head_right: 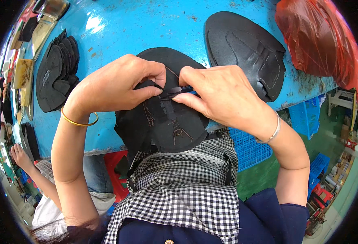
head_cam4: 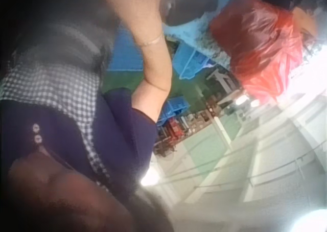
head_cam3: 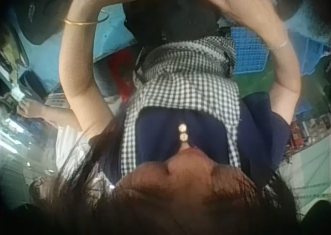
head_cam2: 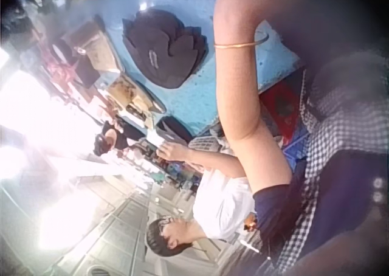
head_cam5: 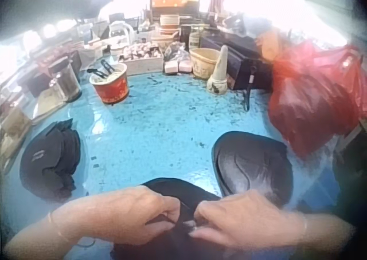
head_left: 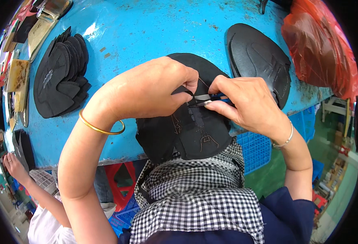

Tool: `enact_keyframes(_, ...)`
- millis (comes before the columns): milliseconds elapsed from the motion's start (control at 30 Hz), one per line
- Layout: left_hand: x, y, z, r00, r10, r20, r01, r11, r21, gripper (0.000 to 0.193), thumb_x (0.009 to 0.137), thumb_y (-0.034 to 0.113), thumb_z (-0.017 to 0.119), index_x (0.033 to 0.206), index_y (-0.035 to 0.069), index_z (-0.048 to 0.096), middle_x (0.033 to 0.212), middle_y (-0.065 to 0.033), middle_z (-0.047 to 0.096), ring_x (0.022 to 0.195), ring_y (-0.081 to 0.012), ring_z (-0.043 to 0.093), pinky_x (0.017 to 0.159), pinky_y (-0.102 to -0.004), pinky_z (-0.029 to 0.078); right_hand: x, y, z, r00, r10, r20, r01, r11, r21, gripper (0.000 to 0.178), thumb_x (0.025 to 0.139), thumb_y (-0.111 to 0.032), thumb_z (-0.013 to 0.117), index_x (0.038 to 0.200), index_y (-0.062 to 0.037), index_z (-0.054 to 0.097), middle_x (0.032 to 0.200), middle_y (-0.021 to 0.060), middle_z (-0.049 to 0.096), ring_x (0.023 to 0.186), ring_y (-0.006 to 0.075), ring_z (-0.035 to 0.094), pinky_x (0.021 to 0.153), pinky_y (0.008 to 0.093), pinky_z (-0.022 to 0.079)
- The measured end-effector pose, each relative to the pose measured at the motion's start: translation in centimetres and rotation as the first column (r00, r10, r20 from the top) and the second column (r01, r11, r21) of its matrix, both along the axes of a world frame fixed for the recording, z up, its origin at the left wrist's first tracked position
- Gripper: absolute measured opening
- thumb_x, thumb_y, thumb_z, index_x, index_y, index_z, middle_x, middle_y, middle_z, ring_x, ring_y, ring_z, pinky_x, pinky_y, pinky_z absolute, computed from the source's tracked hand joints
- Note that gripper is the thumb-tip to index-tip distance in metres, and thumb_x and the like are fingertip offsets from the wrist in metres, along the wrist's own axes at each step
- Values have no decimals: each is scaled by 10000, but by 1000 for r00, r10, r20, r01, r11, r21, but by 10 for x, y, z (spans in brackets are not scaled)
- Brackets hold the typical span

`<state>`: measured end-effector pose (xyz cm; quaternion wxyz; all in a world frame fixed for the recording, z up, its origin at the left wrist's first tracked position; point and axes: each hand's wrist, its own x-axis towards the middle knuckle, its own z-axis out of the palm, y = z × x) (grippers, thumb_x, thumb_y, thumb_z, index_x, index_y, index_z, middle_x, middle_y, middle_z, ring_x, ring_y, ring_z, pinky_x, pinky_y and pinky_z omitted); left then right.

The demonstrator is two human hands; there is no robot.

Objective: The person trims excess material from black shoe components using snips, then places the trimmed components into a basket.

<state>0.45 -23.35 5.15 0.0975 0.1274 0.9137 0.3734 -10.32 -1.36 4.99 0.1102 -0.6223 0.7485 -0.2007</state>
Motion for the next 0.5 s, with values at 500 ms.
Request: enact_keyframes(500, 35, -7, 6, 922, 362, 134, -385, 888, 251, 90, 871, 42, 704, 925, -22, 672, 862, -46, 659, 776, -139, 606, 745, -281, 508, 41, -2, 14, 990, 94, -106, -111, 979, -172, 283, 736, 25, 688, 1001, -46, 621, 1094, 84, 738, 656, 210, 670, 576, 320, 548)
